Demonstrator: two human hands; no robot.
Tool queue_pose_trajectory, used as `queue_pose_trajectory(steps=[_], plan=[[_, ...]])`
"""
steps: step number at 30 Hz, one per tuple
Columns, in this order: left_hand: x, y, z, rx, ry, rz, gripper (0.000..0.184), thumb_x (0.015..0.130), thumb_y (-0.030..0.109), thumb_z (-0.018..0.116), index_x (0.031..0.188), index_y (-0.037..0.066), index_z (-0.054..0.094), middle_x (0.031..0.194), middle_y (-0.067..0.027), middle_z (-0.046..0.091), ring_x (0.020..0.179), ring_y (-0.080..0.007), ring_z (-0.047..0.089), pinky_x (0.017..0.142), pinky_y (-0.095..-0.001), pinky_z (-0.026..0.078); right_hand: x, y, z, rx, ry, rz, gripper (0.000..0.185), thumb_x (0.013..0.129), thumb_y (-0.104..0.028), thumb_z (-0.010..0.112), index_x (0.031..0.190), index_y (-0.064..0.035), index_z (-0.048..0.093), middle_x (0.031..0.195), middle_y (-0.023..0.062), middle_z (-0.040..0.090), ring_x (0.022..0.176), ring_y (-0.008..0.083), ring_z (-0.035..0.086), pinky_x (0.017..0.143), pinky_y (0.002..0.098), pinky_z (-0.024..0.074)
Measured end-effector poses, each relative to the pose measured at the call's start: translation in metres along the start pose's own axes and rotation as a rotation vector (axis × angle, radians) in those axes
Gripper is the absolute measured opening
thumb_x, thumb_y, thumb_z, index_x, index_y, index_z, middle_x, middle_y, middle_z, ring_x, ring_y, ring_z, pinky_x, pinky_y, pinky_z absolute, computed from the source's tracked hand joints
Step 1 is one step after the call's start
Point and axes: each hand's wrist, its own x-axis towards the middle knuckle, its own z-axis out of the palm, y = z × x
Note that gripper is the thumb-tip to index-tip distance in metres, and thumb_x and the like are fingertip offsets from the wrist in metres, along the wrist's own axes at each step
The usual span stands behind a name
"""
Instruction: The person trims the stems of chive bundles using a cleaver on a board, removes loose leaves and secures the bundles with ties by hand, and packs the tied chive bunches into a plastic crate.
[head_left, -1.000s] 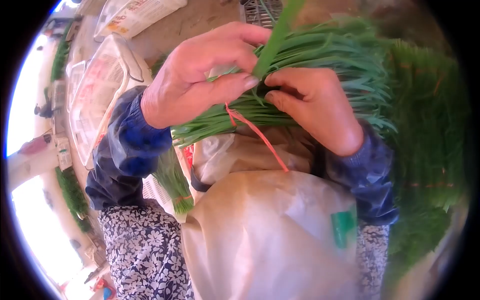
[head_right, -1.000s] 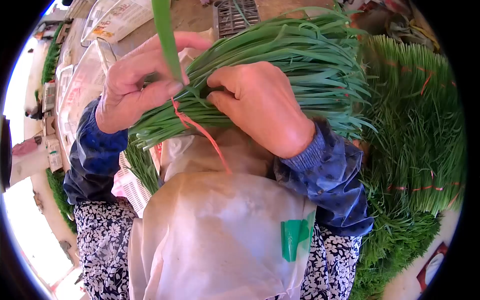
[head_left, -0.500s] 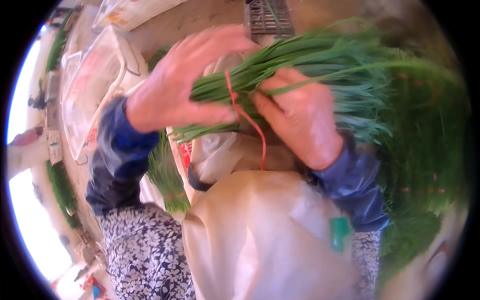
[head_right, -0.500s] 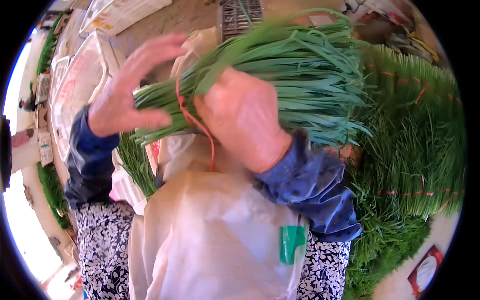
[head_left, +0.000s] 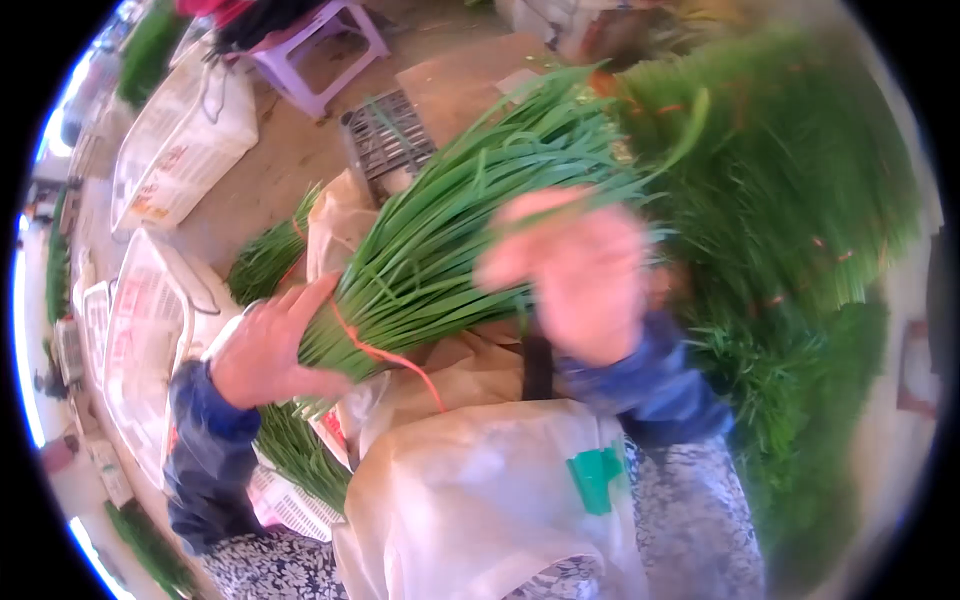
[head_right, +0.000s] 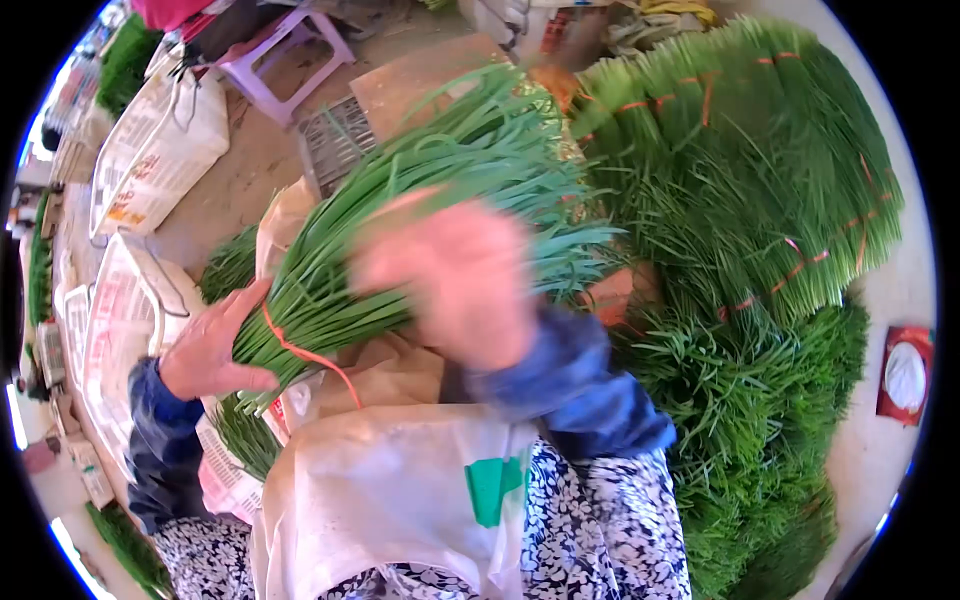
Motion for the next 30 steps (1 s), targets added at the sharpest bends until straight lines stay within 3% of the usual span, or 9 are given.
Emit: queue_pose_trajectory(steps=[2, 5, 8, 10, 15, 22, 24, 26, 30], plan=[[0.011, 0.000, -0.006, 0.009, -0.019, 0.030, 0.084, 0.084, 0.049, 0.068, 0.142, -0.003, 0.037, 0.120, -0.0283, 0.057, 0.107, -0.0446, 0.057, 0.092, -0.0461, 0.047, -0.003, -0.012, -0.056, 0.484, 0.256, -0.041, 0.049, 0.102, -0.047, 0.043, 0.092, -0.0019, 0.060, 0.068, 0.0039, 0.049, 0.065, 0.0160, 0.044, 0.062, 0.0304, 0.0411], [0.045, 0.012, -0.022, -0.156, -0.147, -0.026, 0.070, 0.092, 0.045, 0.060, 0.137, -0.004, 0.039, 0.114, -0.0295, 0.059, 0.100, -0.0456, 0.059, 0.086, -0.0471, 0.048, -0.022, 0.002, -0.081, 0.401, 0.438, 0.036, 0.047, 0.103, -0.045, 0.043, 0.090, -0.0033, 0.060, 0.069, 0.0046, 0.052, 0.065, 0.0170, 0.049, 0.061, 0.0325, 0.0436], [0.076, 0.020, -0.028, -0.079, -0.276, -0.058, 0.059, 0.096, 0.039, 0.056, 0.132, -0.004, 0.040, 0.105, -0.0302, 0.060, 0.094, -0.0469, 0.059, 0.082, -0.0484, 0.048, -0.035, 0.008, -0.046, -0.436, 0.078, 0.055, 0.033, 0.099, -0.031, 0.052, 0.095, 0.0000, 0.063, 0.083, 0.0120, 0.065, 0.071, 0.0226, 0.061, 0.064, 0.0377, 0.0505], [0.097, 0.021, -0.025, -0.015, -0.227, -0.013, 0.060, 0.094, 0.041, 0.058, 0.133, -0.002, 0.040, 0.099, -0.0292, 0.063, 0.092, -0.0458, 0.061, 0.082, -0.0481, 0.049, -0.013, 0.017, -0.043, -0.828, -0.312, -0.459, 0.034, 0.080, -0.025, 0.074, 0.095, 0.0042, 0.065, 0.089, 0.0186, 0.065, 0.076, 0.0321, 0.063, 0.069, 0.0392, 0.0513], [0.152, 0.032, -0.006, -0.140, 0.035, 0.130, 0.070, 0.092, 0.034, 0.064, 0.143, -0.004, 0.034, 0.112, -0.0260, 0.064, 0.103, -0.0326, 0.064, 0.089, -0.0402, 0.049, -0.003, 0.038, -0.009, -0.830, -0.550, -0.528, 0.035, 0.081, -0.030, 0.073, 0.096, -0.0003, 0.065, 0.099, 0.0146, 0.062, 0.088, 0.0324, 0.060, 0.075, 0.0396, 0.0488], [0.168, 0.021, -0.012, -0.712, -0.020, 0.005, 0.082, 0.087, 0.048, 0.069, 0.143, -0.004, 0.038, 0.119, -0.0242, 0.062, 0.108, -0.0314, 0.062, 0.094, -0.0383, 0.048, -0.008, 0.004, -0.031, -1.145, -0.635, -0.344, 0.027, 0.079, -0.027, 0.073, 0.089, -0.0025, 0.065, 0.089, 0.0100, 0.064, 0.080, 0.0271, 0.062, 0.068, 0.0339, 0.0489], [0.162, 0.015, -0.009, -0.527, -0.002, 0.107, 0.085, 0.087, 0.047, 0.070, 0.144, -0.005, 0.036, 0.123, -0.0232, 0.059, 0.114, -0.0288, 0.058, 0.099, -0.0366, 0.045, -0.001, -0.008, -0.053, -1.204, -0.156, -0.454, 0.017, 0.082, -0.014, 0.072, 0.090, -0.0013, 0.065, 0.086, 0.0092, 0.065, 0.074, 0.0231, 0.062, 0.064, 0.0301, 0.0489], [0.159, 0.019, -0.003, -0.542, 0.017, 0.112, 0.084, 0.086, 0.041, 0.074, 0.145, -0.005, 0.036, 0.127, -0.0210, 0.057, 0.117, -0.0253, 0.055, 0.102, -0.0355, 0.043, 0.009, -0.005, -0.085, -1.217, 0.196, -0.399, 0.014, 0.080, -0.008, 0.074, 0.081, -0.0036, 0.061, 0.078, 0.0107, 0.060, 0.064, 0.0256, 0.061, 0.059, 0.0363, 0.0494], [0.158, 0.027, 0.000, -0.823, 0.096, -0.048, 0.083, 0.083, 0.024, 0.079, 0.146, -0.005, 0.034, 0.128, -0.0170, 0.057, 0.113, -0.0218, 0.057, 0.099, -0.0343, 0.046, 0.016, 0.003, -0.122, -1.179, 0.297, -0.183, 0.012, 0.081, -0.004, 0.070, 0.090, -0.0006, 0.063, 0.085, 0.0115, 0.063, 0.075, 0.0299, 0.065, 0.065, 0.0349, 0.0513]])
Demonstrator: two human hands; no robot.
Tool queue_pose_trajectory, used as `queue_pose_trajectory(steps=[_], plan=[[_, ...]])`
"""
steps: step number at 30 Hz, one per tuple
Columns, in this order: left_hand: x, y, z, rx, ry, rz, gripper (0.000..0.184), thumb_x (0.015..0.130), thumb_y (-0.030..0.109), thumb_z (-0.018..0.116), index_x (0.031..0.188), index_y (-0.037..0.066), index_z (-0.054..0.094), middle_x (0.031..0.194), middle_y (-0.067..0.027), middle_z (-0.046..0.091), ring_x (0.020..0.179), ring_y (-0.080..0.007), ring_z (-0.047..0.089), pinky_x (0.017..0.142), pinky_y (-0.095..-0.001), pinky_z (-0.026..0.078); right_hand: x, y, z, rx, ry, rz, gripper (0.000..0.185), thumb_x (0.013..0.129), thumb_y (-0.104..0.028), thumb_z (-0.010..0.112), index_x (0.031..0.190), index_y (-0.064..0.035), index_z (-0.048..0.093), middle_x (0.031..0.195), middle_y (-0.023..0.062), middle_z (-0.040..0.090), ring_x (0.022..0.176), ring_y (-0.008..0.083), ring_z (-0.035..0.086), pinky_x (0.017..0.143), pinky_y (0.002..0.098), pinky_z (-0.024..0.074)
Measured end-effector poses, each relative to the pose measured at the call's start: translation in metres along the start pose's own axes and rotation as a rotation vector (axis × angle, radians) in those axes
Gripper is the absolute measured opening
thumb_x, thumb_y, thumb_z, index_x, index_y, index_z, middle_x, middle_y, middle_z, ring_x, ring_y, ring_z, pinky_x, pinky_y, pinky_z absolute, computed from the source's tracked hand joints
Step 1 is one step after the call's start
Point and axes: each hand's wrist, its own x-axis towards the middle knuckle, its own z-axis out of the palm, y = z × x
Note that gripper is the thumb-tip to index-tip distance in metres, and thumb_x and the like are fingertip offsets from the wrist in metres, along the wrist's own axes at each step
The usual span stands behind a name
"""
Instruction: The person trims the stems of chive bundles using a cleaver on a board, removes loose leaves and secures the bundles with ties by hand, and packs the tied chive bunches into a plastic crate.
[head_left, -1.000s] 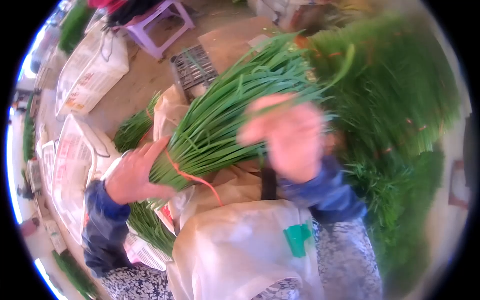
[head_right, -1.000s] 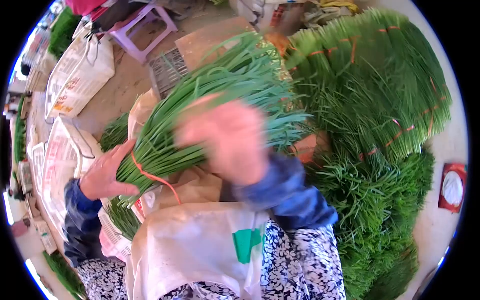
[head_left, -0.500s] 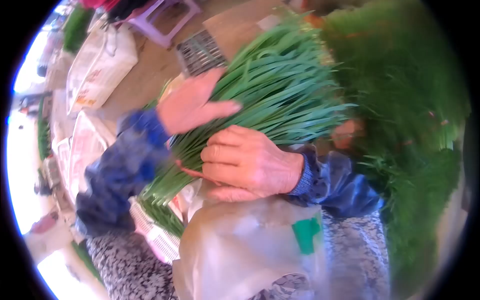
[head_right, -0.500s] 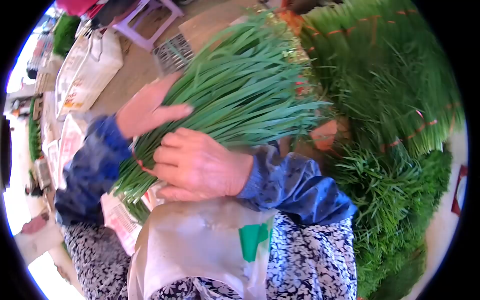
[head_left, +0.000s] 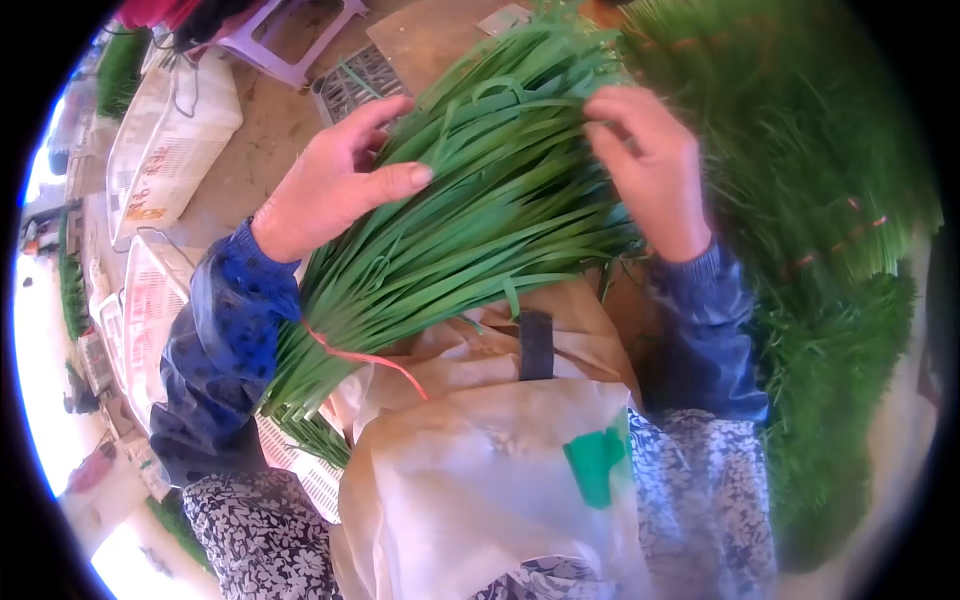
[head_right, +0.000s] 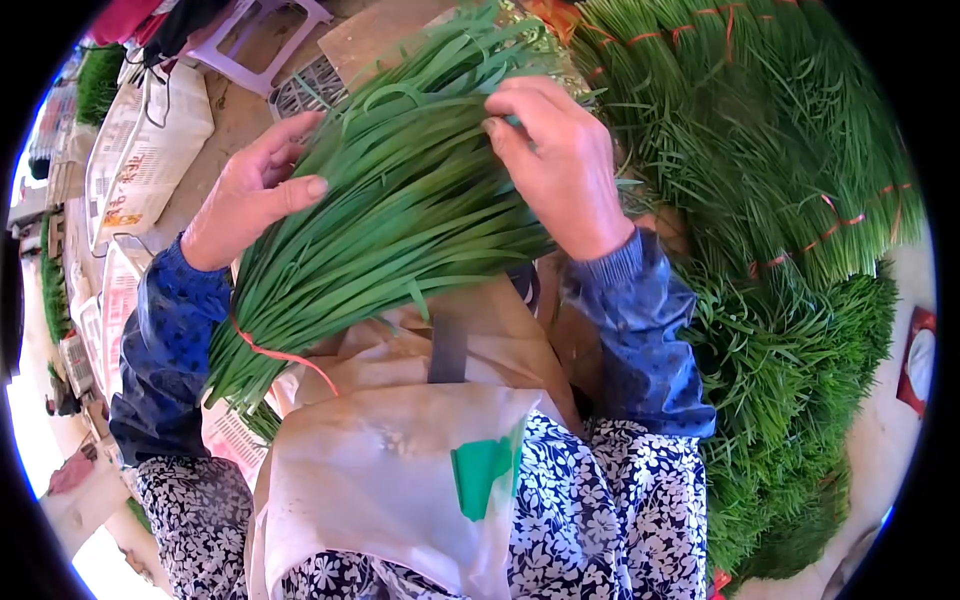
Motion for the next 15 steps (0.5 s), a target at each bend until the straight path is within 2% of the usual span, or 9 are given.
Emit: queue_pose_trajectory(steps=[2, 3, 5, 9, 12, 14, 15], plan=[[0.000, -0.002, -0.002, -0.017, 0.010, 0.007, 0.078, 0.085, 0.022, 0.077, 0.146, -0.004, 0.036, 0.128, -0.0164, 0.057, 0.111, -0.0190, 0.058, 0.097, -0.0324, 0.047, 0.005, 0.013, 0.005, 0.001, -0.047, -0.191, 0.012, 0.080, -0.004, 0.070, 0.091, -0.0001, 0.065, 0.089, 0.0116, 0.063, 0.078, 0.0306, 0.065, 0.069, 0.0349, 0.0516], [-0.002, -0.001, -0.003, -0.018, 0.008, 0.006, 0.078, 0.085, 0.022, 0.077, 0.146, -0.004, 0.036, 0.128, -0.0164, 0.057, 0.111, -0.0190, 0.058, 0.097, -0.0324, 0.047, 0.007, 0.015, 0.006, -0.001, -0.047, -0.190, 0.012, 0.080, -0.004, 0.070, 0.091, -0.0001, 0.065, 0.089, 0.0116, 0.063, 0.078, 0.0306, 0.065, 0.069, 0.0349, 0.0516], [-0.005, 0.000, -0.002, -0.049, 0.037, 0.023, 0.074, 0.086, 0.019, 0.076, 0.145, -0.002, 0.037, 0.129, -0.0166, 0.056, 0.111, -0.0182, 0.058, 0.096, -0.0326, 0.047, 0.009, 0.017, 0.007, -0.061, -0.132, -0.140, 0.016, 0.082, 0.001, 0.069, 0.098, 0.0013, 0.066, 0.096, 0.0081, 0.064, 0.084, 0.0165, 0.061, 0.071, 0.0270, 0.0487], [-0.004, -0.002, -0.002, -0.211, 0.025, 0.099, 0.071, 0.087, 0.019, 0.074, 0.145, -0.002, 0.039, 0.129, -0.0148, 0.057, 0.116, -0.0186, 0.055, 0.098, -0.0334, 0.046, 0.010, 0.018, 0.009, -0.044, -0.127, -0.177, 0.014, 0.081, 0.003, 0.068, 0.094, 0.0015, 0.065, 0.089, 0.0098, 0.062, 0.081, 0.0204, 0.061, 0.070, 0.0281, 0.0486], [0.000, 0.005, -0.010, -0.099, 0.142, 0.258, 0.074, 0.085, 0.024, 0.075, 0.144, 0.000, 0.040, 0.130, -0.0127, 0.057, 0.121, -0.0196, 0.051, 0.101, -0.0333, 0.044, 0.010, 0.018, 0.009, -0.163, -0.068, -0.285, 0.012, 0.081, 0.002, 0.068, 0.092, 0.0000, 0.064, 0.084, 0.0119, 0.061, 0.077, 0.0241, 0.062, 0.068, 0.0299, 0.0489], [0.000, -0.008, -0.021, 0.240, 0.308, 0.161, 0.077, 0.084, 0.036, 0.075, 0.144, 0.001, 0.042, 0.130, -0.0121, 0.057, 0.125, -0.0205, 0.048, 0.100, -0.0341, 0.044, 0.006, 0.019, 0.013, -0.197, -0.024, -0.244, 0.016, 0.080, -0.005, 0.068, 0.095, -0.0074, 0.062, 0.083, 0.0110, 0.061, 0.074, 0.0326, 0.064, 0.063, 0.0396, 0.0509], [0.001, -0.010, -0.027, 0.506, 0.322, 0.277, 0.086, 0.080, 0.049, 0.075, 0.143, 0.001, 0.043, 0.131, -0.0173, 0.056, 0.115, -0.0227, 0.056, 0.091, -0.0344, 0.049, 0.003, 0.021, 0.013, -0.199, -0.035, -0.251, 0.025, 0.079, -0.004, 0.066, 0.103, -0.0075, 0.061, 0.089, 0.0126, 0.062, 0.080, 0.0338, 0.064, 0.066, 0.0404, 0.0518]])
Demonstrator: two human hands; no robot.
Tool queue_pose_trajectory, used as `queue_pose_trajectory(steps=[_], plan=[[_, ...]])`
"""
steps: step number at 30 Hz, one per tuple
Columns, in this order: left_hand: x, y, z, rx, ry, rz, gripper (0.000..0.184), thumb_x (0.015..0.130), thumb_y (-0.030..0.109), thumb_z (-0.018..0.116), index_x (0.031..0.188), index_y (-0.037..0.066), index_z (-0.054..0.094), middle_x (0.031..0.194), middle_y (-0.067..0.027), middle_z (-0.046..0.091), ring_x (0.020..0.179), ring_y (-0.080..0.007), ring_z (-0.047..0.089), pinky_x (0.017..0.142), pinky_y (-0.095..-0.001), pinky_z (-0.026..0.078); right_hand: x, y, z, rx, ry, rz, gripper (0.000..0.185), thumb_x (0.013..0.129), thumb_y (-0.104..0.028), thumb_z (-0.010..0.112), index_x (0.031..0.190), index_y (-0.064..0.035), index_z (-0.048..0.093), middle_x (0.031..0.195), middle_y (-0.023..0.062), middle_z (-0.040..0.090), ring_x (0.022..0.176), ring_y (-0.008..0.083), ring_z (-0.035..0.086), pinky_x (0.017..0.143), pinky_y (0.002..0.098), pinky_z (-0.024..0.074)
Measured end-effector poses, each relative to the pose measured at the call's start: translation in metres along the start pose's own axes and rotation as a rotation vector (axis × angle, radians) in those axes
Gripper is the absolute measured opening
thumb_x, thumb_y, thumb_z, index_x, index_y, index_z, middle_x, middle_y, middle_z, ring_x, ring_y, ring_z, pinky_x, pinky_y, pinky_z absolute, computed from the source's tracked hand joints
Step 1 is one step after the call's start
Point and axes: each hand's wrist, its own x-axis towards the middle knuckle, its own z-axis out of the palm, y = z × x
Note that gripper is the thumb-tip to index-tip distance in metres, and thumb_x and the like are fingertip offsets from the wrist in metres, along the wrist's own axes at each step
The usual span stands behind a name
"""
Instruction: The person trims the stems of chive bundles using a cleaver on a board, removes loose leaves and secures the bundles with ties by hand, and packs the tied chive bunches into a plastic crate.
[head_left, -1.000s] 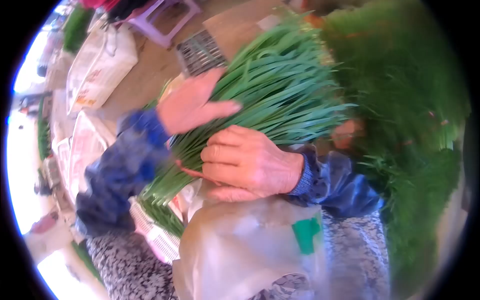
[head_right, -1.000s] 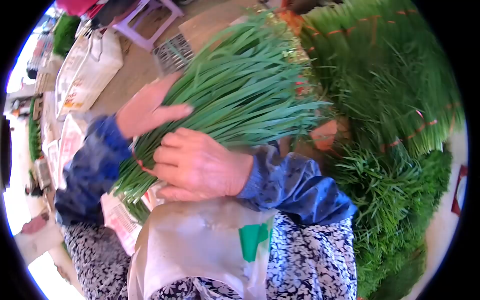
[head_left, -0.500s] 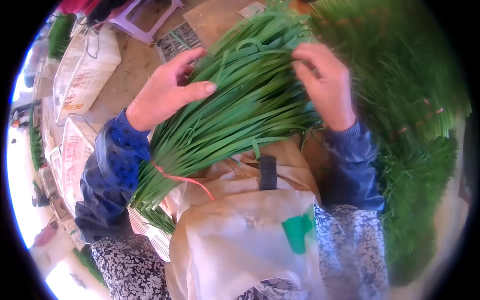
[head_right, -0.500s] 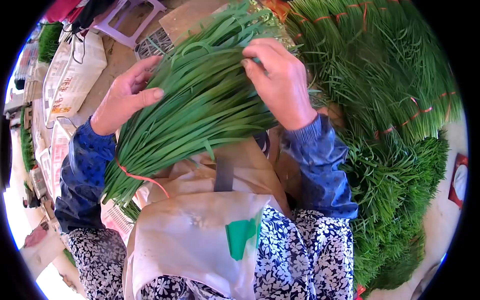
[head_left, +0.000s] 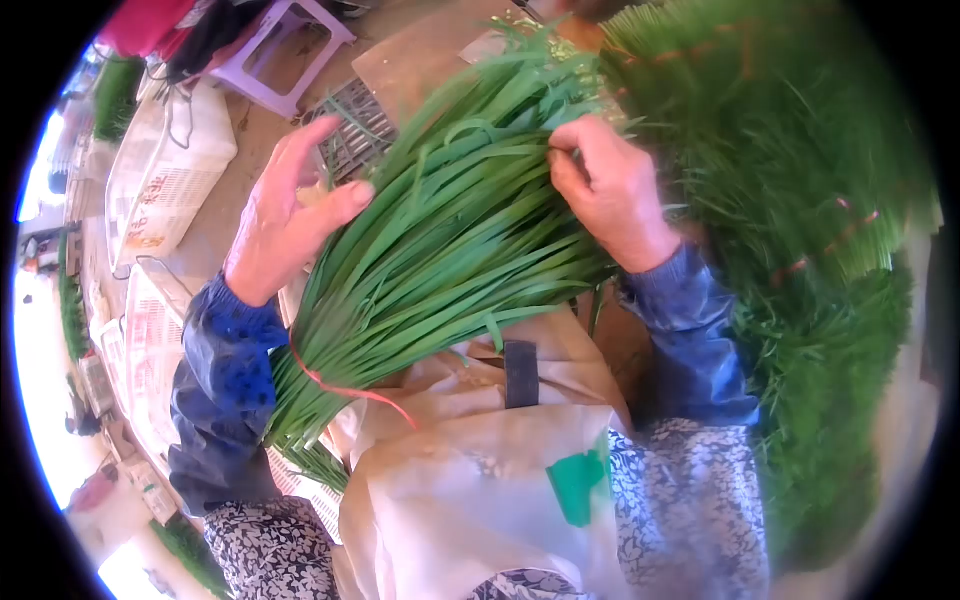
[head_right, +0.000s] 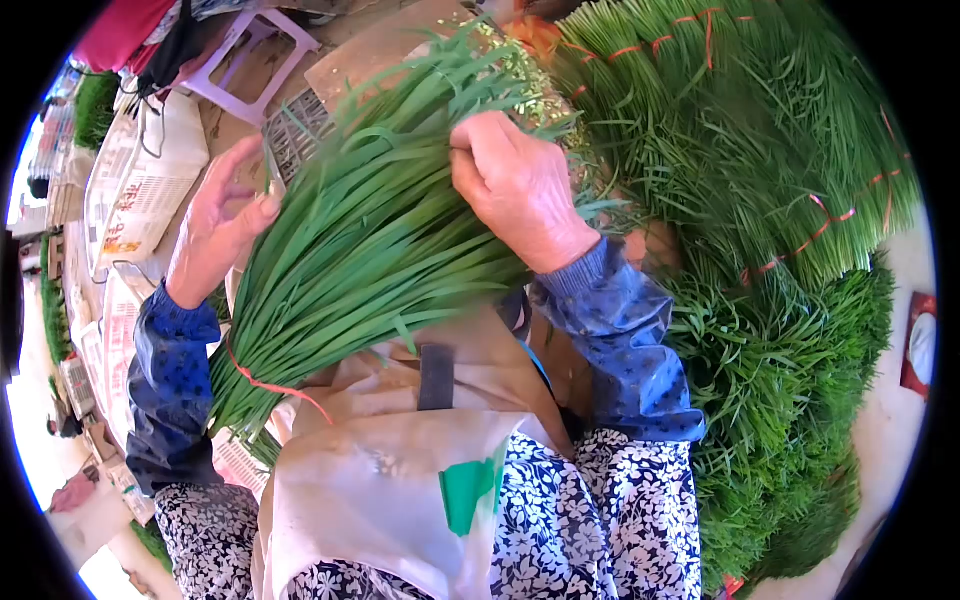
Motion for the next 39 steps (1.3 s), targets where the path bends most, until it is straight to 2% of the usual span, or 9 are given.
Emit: queue_pose_trajectory(steps=[3, 4, 9, 20, 29, 31, 34, 37, 39], plan=[[-0.019, 0.012, -0.011, -0.045, -0.230, -0.344, 0.095, 0.075, 0.061, 0.074, 0.142, 0.000, 0.044, 0.127, -0.0233, 0.057, 0.101, -0.0263, 0.064, 0.082, -0.0371, 0.051, 0.003, 0.002, -0.005, -0.092, 0.079, 0.077, 0.029, 0.079, -0.001, 0.064, 0.107, -0.0066, 0.060, 0.098, 0.0142, 0.062, 0.086, 0.0358, 0.063, 0.071, 0.0402, 0.0525], [-0.023, 0.016, -0.012, 0.006, -0.255, -0.334, 0.106, 0.069, 0.068, 0.075, 0.142, -0.002, 0.042, 0.114, -0.0257, 0.062, 0.087, -0.0301, 0.067, 0.078, -0.0388, 0.052, 0.006, 0.005, -0.010, -0.135, 0.152, 0.081, 0.034, 0.077, 0.002, 0.062, 0.110, -0.0047, 0.058, 0.106, 0.0159, 0.061, 0.090, 0.0378, 0.062, 0.075, 0.0412, 0.0528], [-0.040, 0.028, -0.021, 0.055, -0.365, -0.400, 0.112, 0.065, 0.072, 0.074, 0.141, -0.004, 0.041, 0.094, -0.0230, 0.065, 0.085, -0.0317, 0.067, 0.077, -0.0394, 0.051, 0.002, -0.002, -0.025, 0.164, 0.153, 0.011, 0.022, 0.077, -0.004, 0.070, 0.097, -0.0024, 0.064, 0.092, 0.0136, 0.061, 0.082, 0.0311, 0.061, 0.070, 0.0376, 0.0503], [-0.073, 0.031, -0.015, 0.135, -0.411, -0.223, 0.121, 0.053, 0.038, 0.091, 0.147, -0.006, 0.028, 0.132, -0.0275, 0.054, 0.124, -0.0391, 0.054, 0.104, -0.0410, 0.042, 0.004, 0.011, 0.010, 0.120, 0.023, -0.085, 0.010, 0.075, -0.005, 0.070, 0.079, -0.0059, 0.061, 0.075, 0.0100, 0.054, 0.072, 0.0323, 0.057, 0.064, 0.0424, 0.0467], [-0.073, 0.033, -0.012, 0.058, -0.414, -0.270, 0.117, 0.056, 0.035, 0.089, 0.147, -0.006, 0.028, 0.133, -0.0270, 0.053, 0.124, -0.0395, 0.053, 0.105, -0.0414, 0.041, -0.002, 0.077, -0.003, -0.367, 0.280, 0.192, 0.012, 0.078, 0.000, 0.059, 0.089, -0.0047, 0.060, 0.082, 0.0145, 0.062, 0.077, 0.0349, 0.063, 0.067, 0.0434, 0.0510], [-0.072, 0.035, -0.012, 0.041, -0.417, -0.271, 0.117, 0.056, 0.036, 0.089, 0.147, -0.006, 0.028, 0.133, -0.0266, 0.053, 0.124, -0.0394, 0.053, 0.105, -0.0415, 0.041, 0.012, 0.053, -0.016, -0.316, 0.344, 0.105, 0.010, 0.083, -0.002, 0.062, 0.092, -0.0022, 0.064, 0.083, 0.0132, 0.065, 0.074, 0.0279, 0.065, 0.065, 0.0386, 0.0514], [-0.069, 0.031, -0.009, 0.032, -0.408, -0.243, 0.117, 0.057, 0.039, 0.089, 0.147, -0.006, 0.029, 0.133, -0.0260, 0.053, 0.124, -0.0388, 0.053, 0.105, -0.0414, 0.041, 0.030, 0.010, -0.020, 0.464, 0.064, 0.469, 0.014, 0.088, -0.013, 0.068, 0.087, 0.0014, 0.066, 0.081, 0.0043, 0.064, 0.071, 0.0112, 0.058, 0.065, 0.0265, 0.0484], [-0.072, 0.028, -0.006, -0.017, -0.337, -0.266, 0.112, 0.061, 0.042, 0.088, 0.145, -0.006, 0.032, 0.133, -0.0258, 0.053, 0.124, -0.0376, 0.053, 0.105, -0.0408, 0.041, 0.043, 0.011, -0.002, 0.435, 0.013, 0.334, 0.011, 0.087, -0.008, 0.067, 0.092, 0.0012, 0.065, 0.079, 0.0030, 0.063, 0.070, 0.0111, 0.058, 0.064, 0.0256, 0.0484], [-0.070, 0.031, -0.007, -0.071, -0.305, -0.218, 0.102, 0.066, 0.037, 0.086, 0.144, -0.007, 0.036, 0.133, -0.0249, 0.052, 0.123, -0.0365, 0.053, 0.104, -0.0396, 0.041, 0.048, -0.003, -0.002, 0.374, 0.313, 0.192, 0.018, 0.083, -0.001, 0.069, 0.100, -0.0026, 0.062, 0.080, 0.0035, 0.063, 0.071, 0.0111, 0.059, 0.065, 0.0274, 0.0499]])
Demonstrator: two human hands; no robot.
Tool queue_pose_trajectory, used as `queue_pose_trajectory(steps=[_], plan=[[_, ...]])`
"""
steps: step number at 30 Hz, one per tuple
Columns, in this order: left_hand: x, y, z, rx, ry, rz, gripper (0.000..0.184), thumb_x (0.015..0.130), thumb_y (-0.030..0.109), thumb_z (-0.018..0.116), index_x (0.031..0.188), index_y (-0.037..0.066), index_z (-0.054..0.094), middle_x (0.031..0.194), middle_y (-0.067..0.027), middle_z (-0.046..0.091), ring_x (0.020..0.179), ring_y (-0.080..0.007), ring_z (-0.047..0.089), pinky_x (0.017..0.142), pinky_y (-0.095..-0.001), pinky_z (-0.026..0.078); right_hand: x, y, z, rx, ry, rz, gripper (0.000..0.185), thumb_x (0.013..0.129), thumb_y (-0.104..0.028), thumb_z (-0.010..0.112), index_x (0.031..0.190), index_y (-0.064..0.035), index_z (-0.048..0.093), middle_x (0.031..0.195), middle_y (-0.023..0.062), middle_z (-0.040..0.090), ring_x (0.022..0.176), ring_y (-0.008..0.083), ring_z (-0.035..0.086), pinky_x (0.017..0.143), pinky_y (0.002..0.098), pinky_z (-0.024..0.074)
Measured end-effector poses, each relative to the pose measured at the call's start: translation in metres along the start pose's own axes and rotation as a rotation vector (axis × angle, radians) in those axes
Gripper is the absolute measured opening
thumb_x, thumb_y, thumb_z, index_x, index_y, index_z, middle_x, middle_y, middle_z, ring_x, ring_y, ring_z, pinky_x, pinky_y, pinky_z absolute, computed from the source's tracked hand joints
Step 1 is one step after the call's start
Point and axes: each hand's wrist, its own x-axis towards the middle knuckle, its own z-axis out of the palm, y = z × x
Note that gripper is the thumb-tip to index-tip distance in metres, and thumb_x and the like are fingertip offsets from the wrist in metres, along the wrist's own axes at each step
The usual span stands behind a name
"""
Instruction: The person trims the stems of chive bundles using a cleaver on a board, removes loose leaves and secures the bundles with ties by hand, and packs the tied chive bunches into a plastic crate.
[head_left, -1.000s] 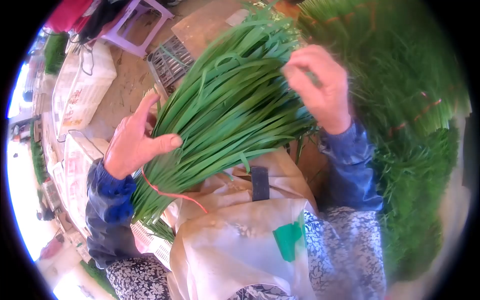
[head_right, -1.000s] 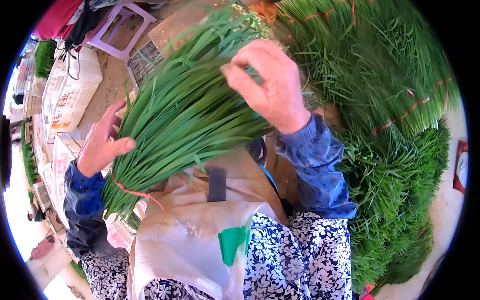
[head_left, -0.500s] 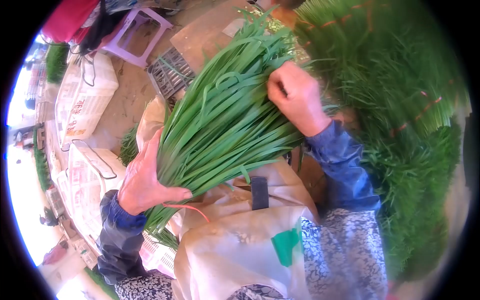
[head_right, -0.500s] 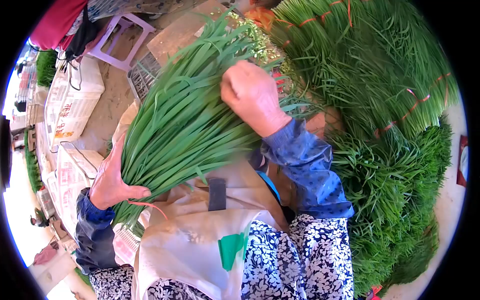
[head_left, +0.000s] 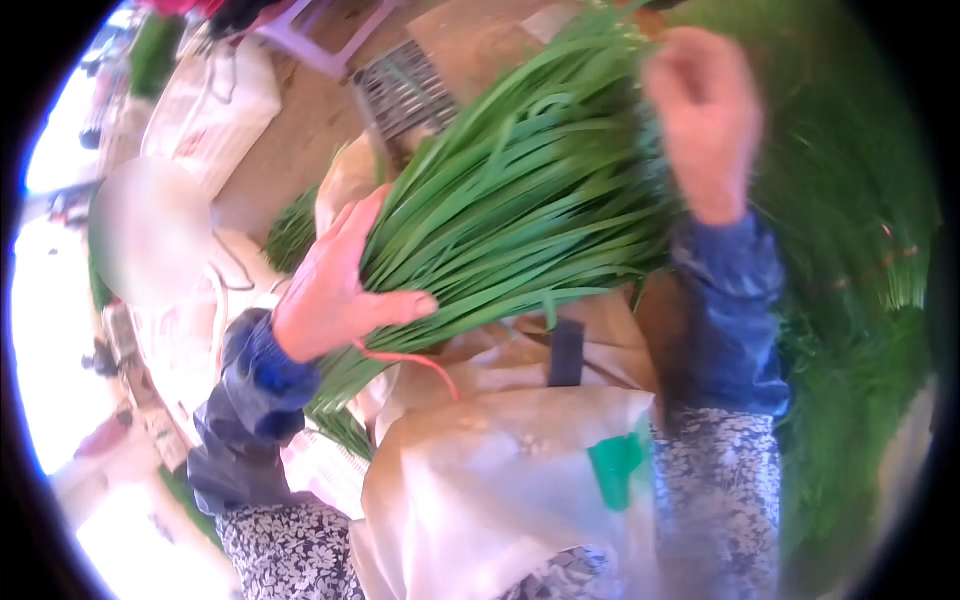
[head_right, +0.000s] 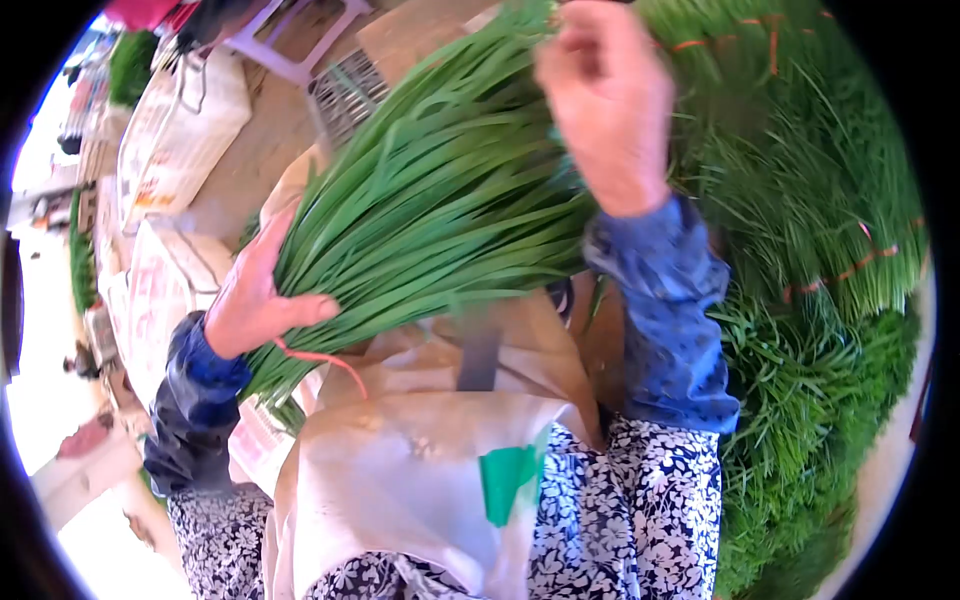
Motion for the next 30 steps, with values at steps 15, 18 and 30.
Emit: queue_pose_trajectory(steps=[15, 18, 30], plan=[[0.036, 0.010, -0.003, 0.096, -0.100, 0.050, 0.093, 0.083, 0.045, 0.074, 0.144, -0.009, 0.031, 0.130, -0.0272, 0.055, 0.122, -0.0335, 0.055, 0.104, -0.0395, 0.041, -0.052, -0.027, -0.028, -0.060, -0.157, -0.188, 0.015, 0.083, -0.006, 0.072, 0.094, -0.0005, 0.064, 0.082, 0.0080, 0.063, 0.074, 0.0221, 0.062, 0.065, 0.0310, 0.0504], [0.030, 0.009, 0.003, 0.059, -0.072, 0.033, 0.093, 0.082, 0.047, 0.074, 0.144, -0.008, 0.032, 0.128, -0.0270, 0.056, 0.119, -0.0333, 0.057, 0.102, -0.0391, 0.043, -0.045, -0.023, -0.043, 0.256, 0.052, 0.273, 0.006, 0.086, -0.002, 0.068, 0.089, 0.0009, 0.064, 0.079, 0.0069, 0.062, 0.071, 0.0140, 0.060, 0.064, 0.0271, 0.0482], [0.059, 0.022, -0.010, -0.385, 0.136, -0.020, 0.073, 0.075, -0.002, 0.066, 0.143, -0.003, 0.038, 0.128, -0.0108, 0.059, 0.114, -0.0190, 0.059, 0.101, -0.0325, 0.044, -0.100, -0.076, 0.023, -0.230, -0.718, -0.237, 0.065, 0.065, -0.027, 0.078, 0.121, -0.0008, 0.057, 0.125, 0.0169, 0.052, 0.115, 0.0335, 0.050, 0.088, 0.0432, 0.0440]])
